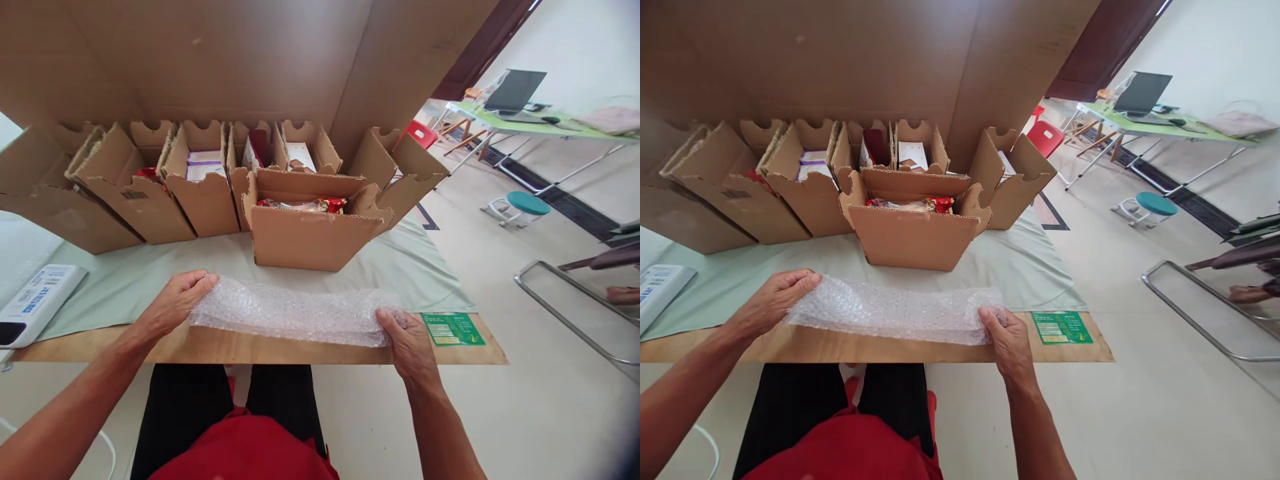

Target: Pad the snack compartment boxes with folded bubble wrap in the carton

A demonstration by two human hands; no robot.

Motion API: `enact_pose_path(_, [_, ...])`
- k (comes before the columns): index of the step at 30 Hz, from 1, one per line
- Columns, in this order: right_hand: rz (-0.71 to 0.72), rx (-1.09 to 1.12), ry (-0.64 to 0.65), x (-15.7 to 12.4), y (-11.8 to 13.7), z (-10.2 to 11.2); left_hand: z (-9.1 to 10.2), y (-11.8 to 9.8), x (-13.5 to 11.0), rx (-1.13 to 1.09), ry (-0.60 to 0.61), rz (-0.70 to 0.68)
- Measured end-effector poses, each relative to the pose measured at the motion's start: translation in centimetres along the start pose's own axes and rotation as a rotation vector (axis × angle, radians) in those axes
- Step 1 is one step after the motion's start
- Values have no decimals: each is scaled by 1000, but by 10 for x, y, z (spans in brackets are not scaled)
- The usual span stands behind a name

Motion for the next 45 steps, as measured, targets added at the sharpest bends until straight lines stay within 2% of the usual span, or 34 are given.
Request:
enact_pose_path(5, [-152, 177, 162, -6, 2, -21, 2, 19, -3, -50, -17, 7])
enact_pose_path(9, [-191, 155, 230, -12, 7, -35, 21, 36, -9, -139, -109, 55])
enact_pose_path(13, [-126, 9, 237, -14, 10, -51, 46, 50, -18, -291, -97, 107])
enact_pose_path(17, [-90, -76, 359, -22, 13, -82, 73, 62, -31, -369, -145, 110])
enact_pose_path(20, [2, -146, 426, -31, 26, -109, 93, 70, -40, -310, -259, 51])
enact_pose_path(24, [204, -252, 511, -36, 55, -156, 121, 76, -37, -54, -443, -49])
enact_pose_path(27, [300, -252, 592, -33, 73, -203, 153, 84, -23, 89, -580, -42])
enact_pose_path(30, [261, -124, 639, -24, 78, -252, 202, 97, -12, 262, -753, 3])
enact_pose_path(32, [198, -26, 655, -17, 74, -280, 238, 113, -11, 379, -838, 90])
enact_pose_path(35, [168, 42, 662, -7, 68, -307, 282, 146, -13, 509, -840, 287])
enact_pose_path(37, [220, 23, 643, -1, 65, -312, 301, 169, -15, 565, -790, 406])
enact_pose_path(40, [336, -81, 585, 2, 62, -304, 315, 192, -13, 632, -714, 512])
enact_pose_path(45, [490, -262, 459, -13, 48, -266, 323, 201, -10, 707, -660, 566])
Point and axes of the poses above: each hand's wrist, its own x-axis towards the middle knuckle, its own z-axis out of the back of the hand, y = z × x, the point moved 4 cm from there along x, towards the middle knuckle, and after that the axes turned 6 degrees about -z, right-handed, at the moved point
